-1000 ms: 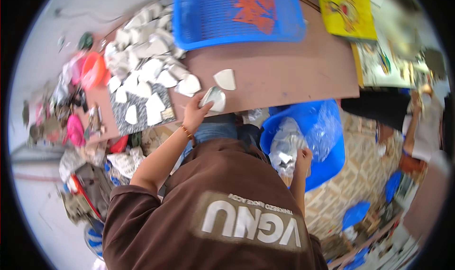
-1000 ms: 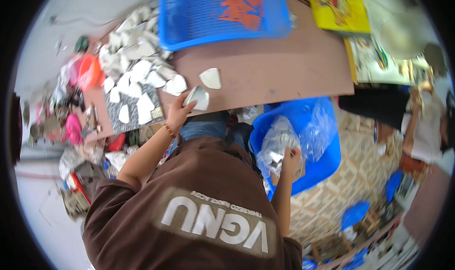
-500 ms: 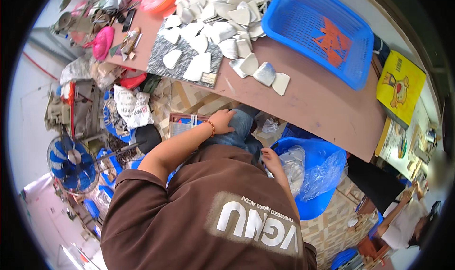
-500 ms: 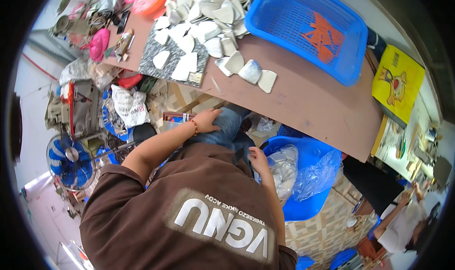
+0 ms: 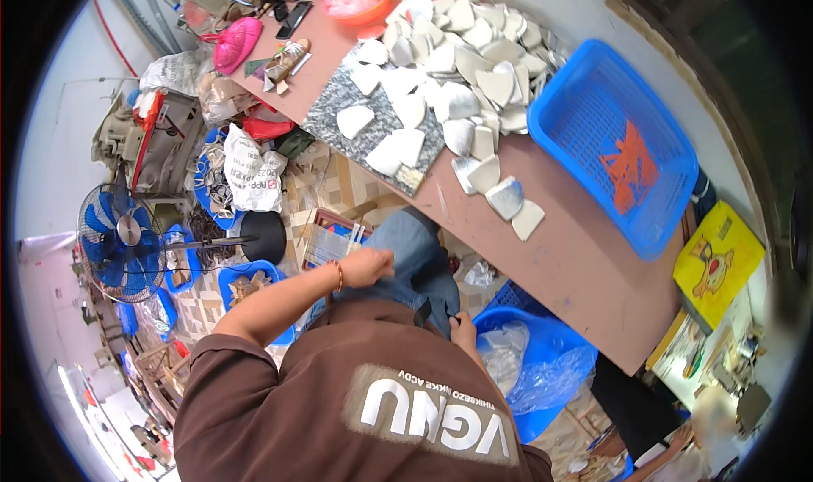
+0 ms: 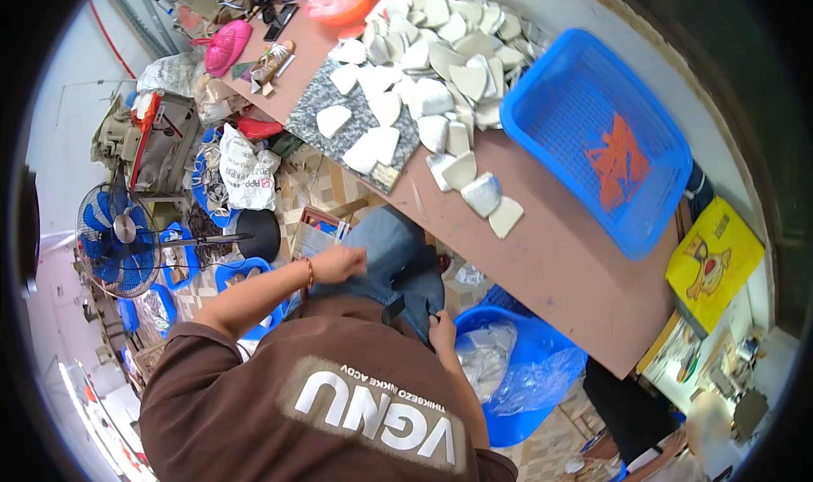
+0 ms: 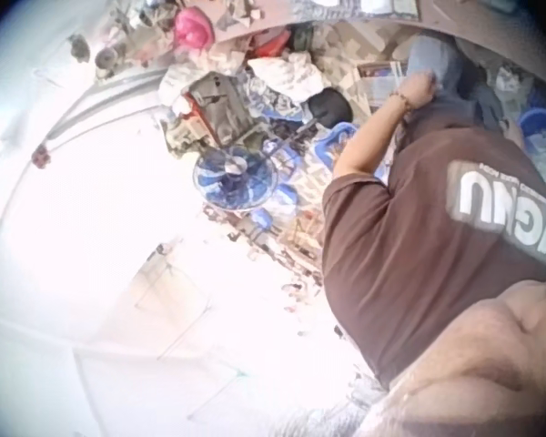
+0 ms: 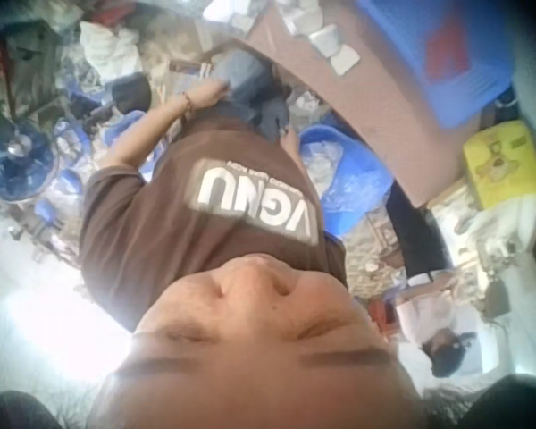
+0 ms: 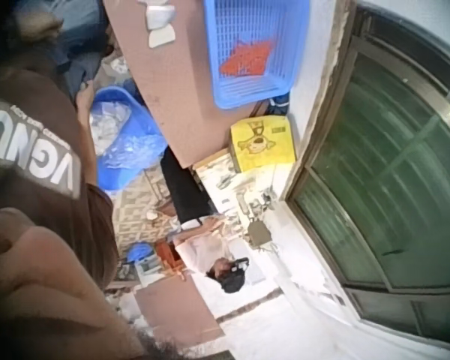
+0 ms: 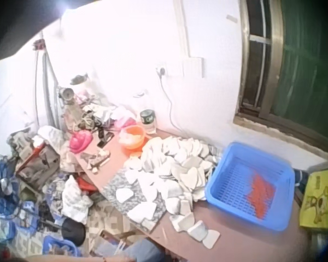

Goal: The recorder sorts white shoe components by hand, places them into a large plastic bag, and later retrieves packing tape to secure materials.

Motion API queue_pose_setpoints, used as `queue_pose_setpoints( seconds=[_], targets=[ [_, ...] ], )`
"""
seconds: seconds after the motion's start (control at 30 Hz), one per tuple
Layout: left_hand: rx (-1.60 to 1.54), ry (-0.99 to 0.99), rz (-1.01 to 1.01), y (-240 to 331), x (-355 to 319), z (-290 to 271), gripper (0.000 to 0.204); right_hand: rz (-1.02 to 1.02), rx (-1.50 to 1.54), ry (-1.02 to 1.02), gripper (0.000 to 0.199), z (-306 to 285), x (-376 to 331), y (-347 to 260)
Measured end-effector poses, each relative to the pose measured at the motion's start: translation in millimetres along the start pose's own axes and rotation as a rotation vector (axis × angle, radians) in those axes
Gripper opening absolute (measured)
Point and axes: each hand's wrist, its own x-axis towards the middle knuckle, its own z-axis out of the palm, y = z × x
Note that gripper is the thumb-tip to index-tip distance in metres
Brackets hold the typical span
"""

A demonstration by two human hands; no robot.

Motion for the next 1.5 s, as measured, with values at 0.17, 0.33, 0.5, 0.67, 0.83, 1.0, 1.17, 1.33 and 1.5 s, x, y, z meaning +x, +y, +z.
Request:
queue_pose_setpoints(
  seconds=[0.17,0.33,0.5,0.67,0.83,1.0,1.17,1.33,1.5],
  targets=[
    [-0.158,0.006,-0.075,8.8,-14.6,0.0,0.020,0.041,0.105,-0.244,0.028,-21.3,8.9,-14.8],
    [-0.198,0.102,-0.219,-18.4,16.3,9.5,0.023,-0.024,-0.087,-0.362,0.032,-18.0,23.2,-0.7],
    [-0.281,0.155,-0.289,-44.7,17.2,-3.2,0.023,0.110,0.312,-0.430,0.026,-59.8,17.2,-40.6],
    [-0.347,0.100,-0.288,-45.2,22.2,-12.4,0.022,0.322,0.713,-0.926,0.021,-114.8,-0.9,-54.6],
    [-0.378,0.153,-0.213,-74.8,16.6,2.9,0.020,0.473,0.908,-1.072,0.020,-85.1,12.7,-48.4],
    [-0.332,0.090,-0.247,-42.1,25.8,-23.2,0.019,0.487,0.621,-1.009,0.017,-48.4,17.5,-26.5],
    [-0.184,0.068,-0.166,-58.5,42.1,1.2,0.031,0.409,0.604,-0.834,0.013,-23.7,-1.5,26.1],
    [-0.202,0.142,-0.167,-54.3,53.6,11.8,0.026,0.203,0.762,-0.431,0.023,-118.4,-51.0,-119.7],
    [-0.200,0.123,-0.182,-54.5,54.6,19.8,0.022,0.159,0.694,-0.585,0.024,-121.9,-23.4,-133.0]
  ],
)
